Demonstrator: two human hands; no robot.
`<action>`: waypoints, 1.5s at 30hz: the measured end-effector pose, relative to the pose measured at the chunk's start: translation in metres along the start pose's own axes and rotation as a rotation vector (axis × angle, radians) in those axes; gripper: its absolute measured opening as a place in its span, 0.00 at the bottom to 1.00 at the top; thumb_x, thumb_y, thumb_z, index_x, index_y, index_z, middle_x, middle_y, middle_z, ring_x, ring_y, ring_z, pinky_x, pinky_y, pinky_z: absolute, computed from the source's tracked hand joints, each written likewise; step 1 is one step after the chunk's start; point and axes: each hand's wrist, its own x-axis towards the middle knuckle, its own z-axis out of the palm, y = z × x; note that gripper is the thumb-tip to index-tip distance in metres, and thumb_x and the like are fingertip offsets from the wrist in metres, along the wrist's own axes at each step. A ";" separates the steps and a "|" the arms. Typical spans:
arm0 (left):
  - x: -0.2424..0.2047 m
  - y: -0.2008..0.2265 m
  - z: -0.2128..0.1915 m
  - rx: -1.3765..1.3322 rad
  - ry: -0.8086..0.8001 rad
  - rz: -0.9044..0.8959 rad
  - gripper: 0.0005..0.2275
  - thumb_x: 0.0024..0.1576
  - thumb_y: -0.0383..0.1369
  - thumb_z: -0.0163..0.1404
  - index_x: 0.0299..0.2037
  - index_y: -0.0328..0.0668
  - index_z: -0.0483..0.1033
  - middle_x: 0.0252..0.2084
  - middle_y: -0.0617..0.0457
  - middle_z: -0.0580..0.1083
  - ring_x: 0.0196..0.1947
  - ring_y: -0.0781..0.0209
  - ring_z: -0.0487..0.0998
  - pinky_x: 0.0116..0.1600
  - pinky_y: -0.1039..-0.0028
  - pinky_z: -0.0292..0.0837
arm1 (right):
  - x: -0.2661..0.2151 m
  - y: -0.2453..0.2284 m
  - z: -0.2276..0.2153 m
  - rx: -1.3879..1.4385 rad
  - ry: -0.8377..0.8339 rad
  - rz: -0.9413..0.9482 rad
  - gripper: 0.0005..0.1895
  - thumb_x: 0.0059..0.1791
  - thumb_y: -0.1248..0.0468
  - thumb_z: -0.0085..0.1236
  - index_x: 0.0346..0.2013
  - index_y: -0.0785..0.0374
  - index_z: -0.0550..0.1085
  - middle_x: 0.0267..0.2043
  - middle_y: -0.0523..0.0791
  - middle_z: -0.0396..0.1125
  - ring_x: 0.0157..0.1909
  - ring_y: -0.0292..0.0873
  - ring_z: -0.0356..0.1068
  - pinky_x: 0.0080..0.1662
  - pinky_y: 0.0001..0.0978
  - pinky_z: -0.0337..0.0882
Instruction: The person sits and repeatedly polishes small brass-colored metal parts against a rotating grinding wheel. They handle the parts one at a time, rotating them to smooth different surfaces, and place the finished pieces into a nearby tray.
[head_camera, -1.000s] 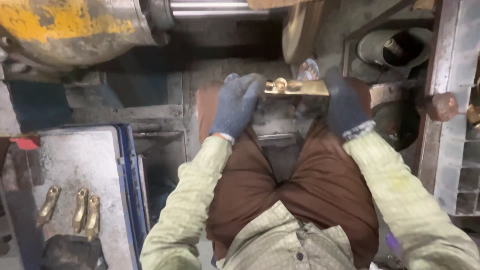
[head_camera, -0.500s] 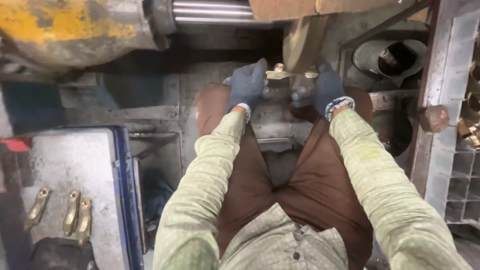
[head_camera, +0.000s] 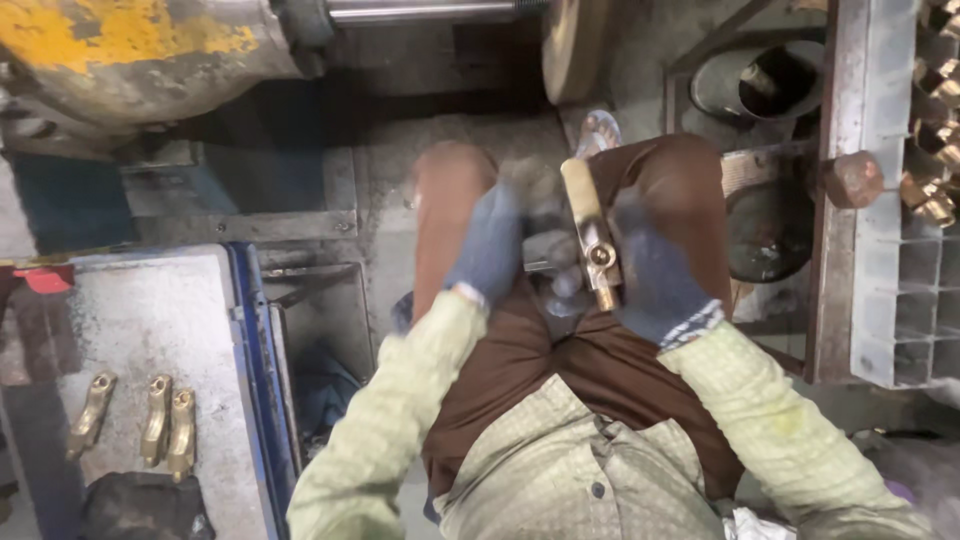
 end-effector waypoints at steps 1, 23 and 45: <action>0.018 0.007 0.006 -0.133 -0.059 -0.038 0.26 0.72 0.51 0.37 0.53 0.27 0.68 0.41 0.43 0.69 0.33 0.47 0.75 0.39 0.58 0.74 | -0.001 -0.014 -0.005 0.073 -0.082 0.019 0.15 0.57 0.58 0.48 0.56 0.58 0.73 0.45 0.44 0.80 0.45 0.42 0.80 0.46 0.33 0.79; 0.177 -0.048 -0.036 0.857 -0.021 0.295 0.07 0.62 0.34 0.47 0.34 0.48 0.77 0.38 0.47 0.78 0.44 0.46 0.80 0.54 0.52 0.70 | 0.092 0.030 -0.020 1.583 -0.488 0.256 0.17 0.57 0.60 0.47 0.57 0.68 0.69 0.44 0.49 0.70 0.36 0.43 0.72 0.38 0.46 0.74; 0.188 -0.022 -0.006 -0.199 0.177 -0.159 0.28 0.71 0.52 0.28 0.47 0.37 0.76 0.31 0.46 0.66 0.30 0.45 0.63 0.36 0.53 0.58 | 0.104 -0.037 -0.013 0.317 0.028 -0.098 0.08 0.53 0.60 0.50 0.38 0.61 0.64 0.32 0.41 0.64 0.32 0.42 0.66 0.33 0.47 0.72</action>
